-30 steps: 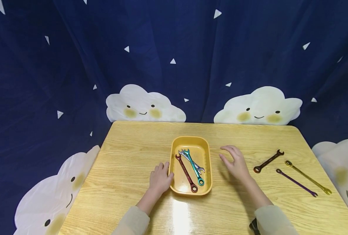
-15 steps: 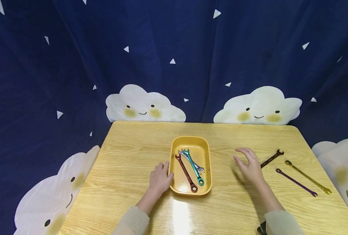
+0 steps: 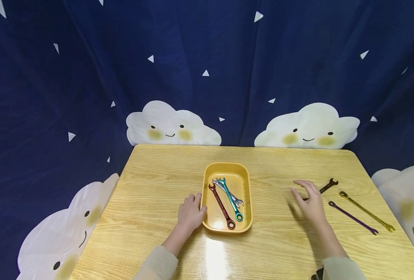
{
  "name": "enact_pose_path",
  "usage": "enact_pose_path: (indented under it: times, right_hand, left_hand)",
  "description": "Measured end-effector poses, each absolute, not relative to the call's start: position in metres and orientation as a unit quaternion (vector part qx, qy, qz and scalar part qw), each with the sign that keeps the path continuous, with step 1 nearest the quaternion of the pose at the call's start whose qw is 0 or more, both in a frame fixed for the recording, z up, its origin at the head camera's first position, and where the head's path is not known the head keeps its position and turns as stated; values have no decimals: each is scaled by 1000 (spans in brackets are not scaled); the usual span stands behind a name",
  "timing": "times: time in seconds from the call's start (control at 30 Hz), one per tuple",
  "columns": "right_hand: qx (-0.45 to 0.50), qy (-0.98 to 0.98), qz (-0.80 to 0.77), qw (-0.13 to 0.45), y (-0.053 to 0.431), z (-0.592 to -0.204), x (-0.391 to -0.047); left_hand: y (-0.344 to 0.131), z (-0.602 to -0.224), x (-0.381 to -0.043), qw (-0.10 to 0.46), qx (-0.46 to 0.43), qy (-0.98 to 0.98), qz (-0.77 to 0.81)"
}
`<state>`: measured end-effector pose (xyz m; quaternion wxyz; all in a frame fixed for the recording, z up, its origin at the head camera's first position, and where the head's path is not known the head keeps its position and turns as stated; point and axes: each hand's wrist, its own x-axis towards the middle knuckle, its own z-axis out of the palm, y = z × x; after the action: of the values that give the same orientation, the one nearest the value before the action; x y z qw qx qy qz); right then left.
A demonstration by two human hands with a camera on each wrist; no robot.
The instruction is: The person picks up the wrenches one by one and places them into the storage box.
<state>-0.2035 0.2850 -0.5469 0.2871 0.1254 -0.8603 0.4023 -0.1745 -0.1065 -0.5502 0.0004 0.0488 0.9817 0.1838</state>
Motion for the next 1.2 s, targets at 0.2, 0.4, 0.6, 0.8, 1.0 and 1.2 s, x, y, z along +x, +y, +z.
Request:
enact_pose_path:
  times: [0.2,0.4,0.6,0.8,1.0,1.2]
  right_hand:
    - [110,-861,404,288,297,-552,-199]
    - [100,-861,407,288,308,-555,-193]
    - [67,-865,408,283,321,-560,-188]
    - [20,-876,390,282,335,-562,-182]
    - [-20,-887,378,264,349,-563,-175]
    - [-46,-892,373,250,359,-565,-169]
  left_hand:
    - [-106,-550,-175,4,49,982,181]
    - [-106,-551,-175,7,47,982,185]
    - [-106,-550,-175,5,48,982,182]
    - [-106,-550,-174,5,48,982,185]
    - [-106,-551,-175,6,45,981,186]
    - [-106,-552,-174,4,46,982,185]
